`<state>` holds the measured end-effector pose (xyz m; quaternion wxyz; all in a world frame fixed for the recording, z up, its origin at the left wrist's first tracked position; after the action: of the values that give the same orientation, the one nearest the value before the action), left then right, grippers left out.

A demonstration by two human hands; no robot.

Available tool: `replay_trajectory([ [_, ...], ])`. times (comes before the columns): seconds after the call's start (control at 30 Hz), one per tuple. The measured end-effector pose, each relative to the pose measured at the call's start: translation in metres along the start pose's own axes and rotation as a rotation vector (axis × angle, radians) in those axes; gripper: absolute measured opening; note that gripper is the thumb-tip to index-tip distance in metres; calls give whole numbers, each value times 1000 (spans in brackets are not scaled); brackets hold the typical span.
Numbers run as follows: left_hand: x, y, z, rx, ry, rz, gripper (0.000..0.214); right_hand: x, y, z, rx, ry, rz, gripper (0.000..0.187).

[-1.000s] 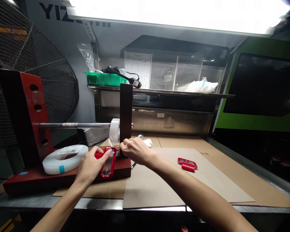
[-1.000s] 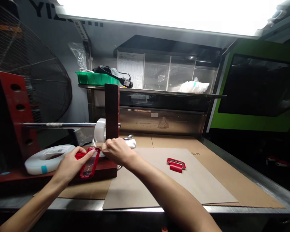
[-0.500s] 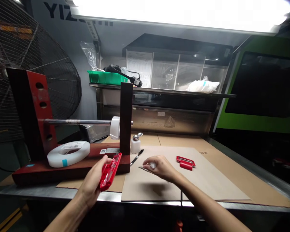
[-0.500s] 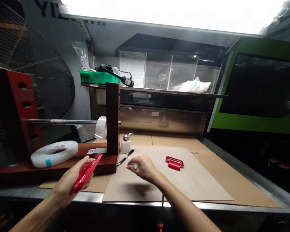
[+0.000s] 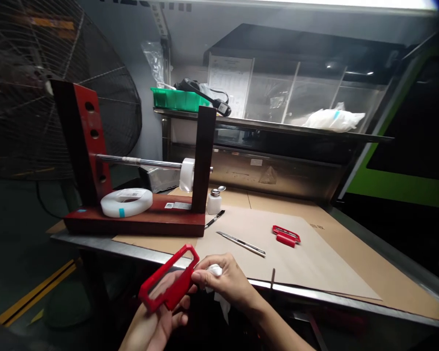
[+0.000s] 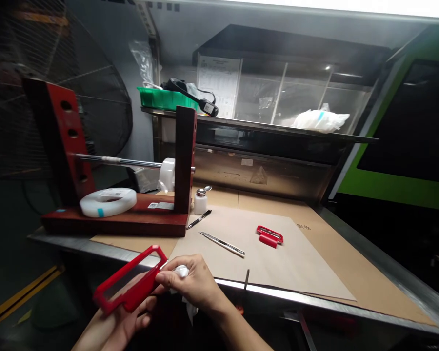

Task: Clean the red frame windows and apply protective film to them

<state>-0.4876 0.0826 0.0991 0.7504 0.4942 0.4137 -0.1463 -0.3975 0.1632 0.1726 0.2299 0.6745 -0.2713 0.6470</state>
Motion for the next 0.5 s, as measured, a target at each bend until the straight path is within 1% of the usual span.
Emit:
replay_trajectory([
  [0.07, -2, -32, 14, -152, 35, -36, 31, -8, 6, 3, -33, 53, 18, 28],
  [0.13, -5, -56, 34, -257, 82, -78, 33, -15, 20, 5, -35, 91, 69, 28],
  [0.23, -13, -83, 64, -332, 136, -143, 41, -22, 57, 9, 36, 100, 148, 30],
  [0.3, -24, -109, 83, -371, 147, -224, 43, -23, 86, 13, 103, 61, 209, 31],
  [0.33, -34, -129, 93, -407, 159, -292, 44, -23, 98, 15, 128, 38, 244, 32],
  [0.37, -48, -152, 104, -456, 176, -371, 46, -25, 108, 17, 146, 18, 282, 32],
  [0.4, -68, -182, 119, -553, 211, -504, 49, -28, 114, 19, 156, 7, 322, 33],
  [0.47, -103, -249, 158, -772, 219, -619, 57, -39, 119, 23, 164, 10, 402, 34],
  [0.5, -121, -282, 181, -879, 213, -687, 56, -48, 118, 25, 175, 20, 438, 33],
])
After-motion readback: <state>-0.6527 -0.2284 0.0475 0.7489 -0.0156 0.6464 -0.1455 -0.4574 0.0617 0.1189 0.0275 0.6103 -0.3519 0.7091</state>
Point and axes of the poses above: each hand's wrist, its own z-axis away from the middle knuckle, its own y-axis out of the palm, x = y × z, the point moved 10 cm from there along -z, towards the middle knuckle, and after that the axes turned 10 degrees about y, right-handed, at the moved point
